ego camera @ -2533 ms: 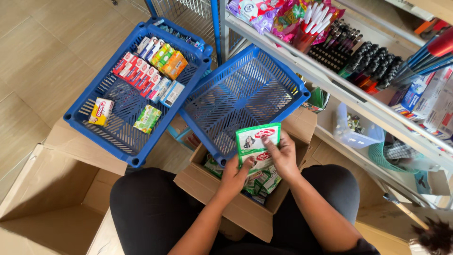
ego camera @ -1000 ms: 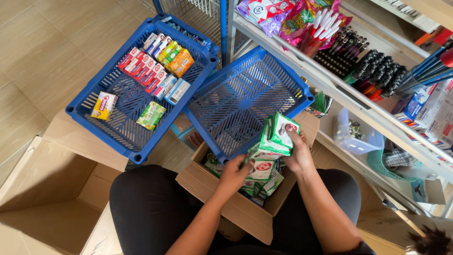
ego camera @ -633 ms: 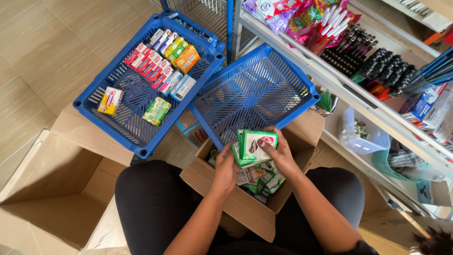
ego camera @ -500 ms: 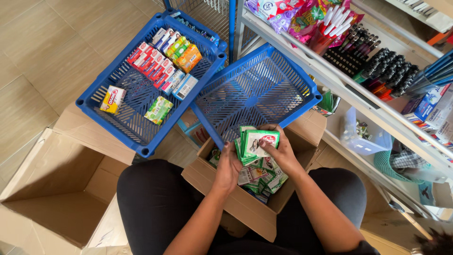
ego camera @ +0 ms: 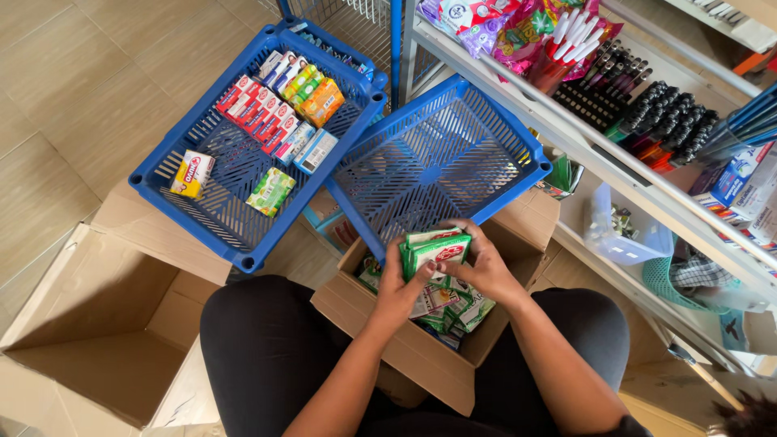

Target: The person sits on the floor and sorts small soap packets from a cardboard box into two blue plastic baskets. They pick up packets, separate them by type, and place them into the baskets.

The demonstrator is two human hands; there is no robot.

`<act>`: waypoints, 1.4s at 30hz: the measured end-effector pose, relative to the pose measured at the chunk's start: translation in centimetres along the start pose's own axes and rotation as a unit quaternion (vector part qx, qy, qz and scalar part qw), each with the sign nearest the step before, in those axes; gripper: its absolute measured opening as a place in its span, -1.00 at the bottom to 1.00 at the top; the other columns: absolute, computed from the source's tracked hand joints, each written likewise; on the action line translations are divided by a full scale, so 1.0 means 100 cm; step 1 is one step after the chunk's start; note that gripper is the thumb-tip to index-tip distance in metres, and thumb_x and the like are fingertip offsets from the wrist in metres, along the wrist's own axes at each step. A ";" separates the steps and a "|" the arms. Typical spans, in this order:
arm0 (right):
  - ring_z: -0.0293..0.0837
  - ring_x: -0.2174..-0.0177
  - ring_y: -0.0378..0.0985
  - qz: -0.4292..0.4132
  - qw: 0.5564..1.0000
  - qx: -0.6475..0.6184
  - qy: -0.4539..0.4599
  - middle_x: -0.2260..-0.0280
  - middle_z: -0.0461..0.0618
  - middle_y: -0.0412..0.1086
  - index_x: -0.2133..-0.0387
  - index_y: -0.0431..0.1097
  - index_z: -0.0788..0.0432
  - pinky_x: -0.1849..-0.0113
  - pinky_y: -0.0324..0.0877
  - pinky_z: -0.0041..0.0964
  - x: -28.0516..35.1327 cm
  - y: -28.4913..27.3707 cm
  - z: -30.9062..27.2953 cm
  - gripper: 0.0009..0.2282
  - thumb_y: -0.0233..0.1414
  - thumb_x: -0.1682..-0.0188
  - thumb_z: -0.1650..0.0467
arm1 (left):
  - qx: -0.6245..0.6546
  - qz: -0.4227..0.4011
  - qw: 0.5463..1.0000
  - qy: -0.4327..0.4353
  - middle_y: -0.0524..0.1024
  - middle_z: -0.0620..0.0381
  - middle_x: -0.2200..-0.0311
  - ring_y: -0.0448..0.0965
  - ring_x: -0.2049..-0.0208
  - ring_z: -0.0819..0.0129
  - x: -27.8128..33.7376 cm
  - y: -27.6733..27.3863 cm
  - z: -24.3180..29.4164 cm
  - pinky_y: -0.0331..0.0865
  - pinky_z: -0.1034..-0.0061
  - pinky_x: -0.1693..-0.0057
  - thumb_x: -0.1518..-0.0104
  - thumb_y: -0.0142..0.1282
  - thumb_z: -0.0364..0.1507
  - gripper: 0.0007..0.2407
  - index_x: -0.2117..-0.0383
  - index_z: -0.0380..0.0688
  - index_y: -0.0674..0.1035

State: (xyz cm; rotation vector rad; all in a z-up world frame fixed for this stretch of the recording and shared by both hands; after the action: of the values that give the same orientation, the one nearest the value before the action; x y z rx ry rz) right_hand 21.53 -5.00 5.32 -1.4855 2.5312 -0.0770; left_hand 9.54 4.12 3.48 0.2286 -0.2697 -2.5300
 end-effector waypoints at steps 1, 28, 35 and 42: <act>-0.17 0.02 0.44 0.021 0.998 -0.055 0.031 0.03 0.06 0.40 -0.14 0.26 0.23 -0.04 0.36 -0.21 0.001 -0.006 0.011 -0.48 0.25 0.11 0.57 | -0.038 -0.007 0.999 0.023 0.44 -0.14 -0.16 0.47 -0.18 0.19 0.000 0.001 0.003 0.40 0.34 -0.27 -0.31 0.21 -0.37 -0.44 -0.34 -0.25 0.18; -0.17 0.01 0.44 -0.006 0.994 -0.011 0.108 0.03 0.03 0.40 -0.23 0.20 0.17 -0.05 0.34 -0.23 -0.006 0.001 0.005 -0.43 0.22 0.09 0.46 | 0.091 0.020 0.995 -0.024 0.38 -0.13 -0.16 0.42 -0.17 0.21 -0.003 0.000 -0.007 0.36 0.34 -0.25 -0.19 0.24 -0.47 -0.40 -0.34 -0.25 0.19; -0.13 0.08 0.49 0.164 0.954 -0.244 0.057 0.07 0.03 0.43 -0.11 0.26 0.20 0.00 0.44 -0.16 0.001 -0.041 0.026 -0.56 0.22 0.04 0.48 | -0.010 -0.059 0.998 -0.029 0.23 -0.07 -0.28 0.34 -0.21 0.20 -0.002 0.008 -0.040 0.37 0.32 -0.20 -0.13 0.26 -0.47 -0.21 -0.40 -0.13 -0.09; -0.08 0.08 0.51 0.076 0.938 -0.328 0.085 0.08 0.09 0.44 -0.11 0.29 0.24 0.02 0.46 -0.12 0.006 -0.024 0.028 -0.55 0.24 0.06 0.46 | 0.217 0.009 0.946 -0.242 0.55 -0.21 0.04 0.65 0.12 -0.02 0.005 -0.005 -0.094 0.64 0.17 0.15 -0.21 0.00 -0.26 -0.48 -0.30 -0.18 0.27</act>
State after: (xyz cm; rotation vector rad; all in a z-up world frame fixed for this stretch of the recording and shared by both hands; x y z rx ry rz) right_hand 23.88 -6.50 2.83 -1.5132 2.9725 0.7654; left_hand 10.92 2.88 -5.73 -0.2361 -1.0201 -2.4448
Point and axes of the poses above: each hand's wrist, its own x-axis away from the middle knuckle, its own y-axis out of the palm, z = x × y, the point moved 10 cm from there along -x, towards the middle knuckle
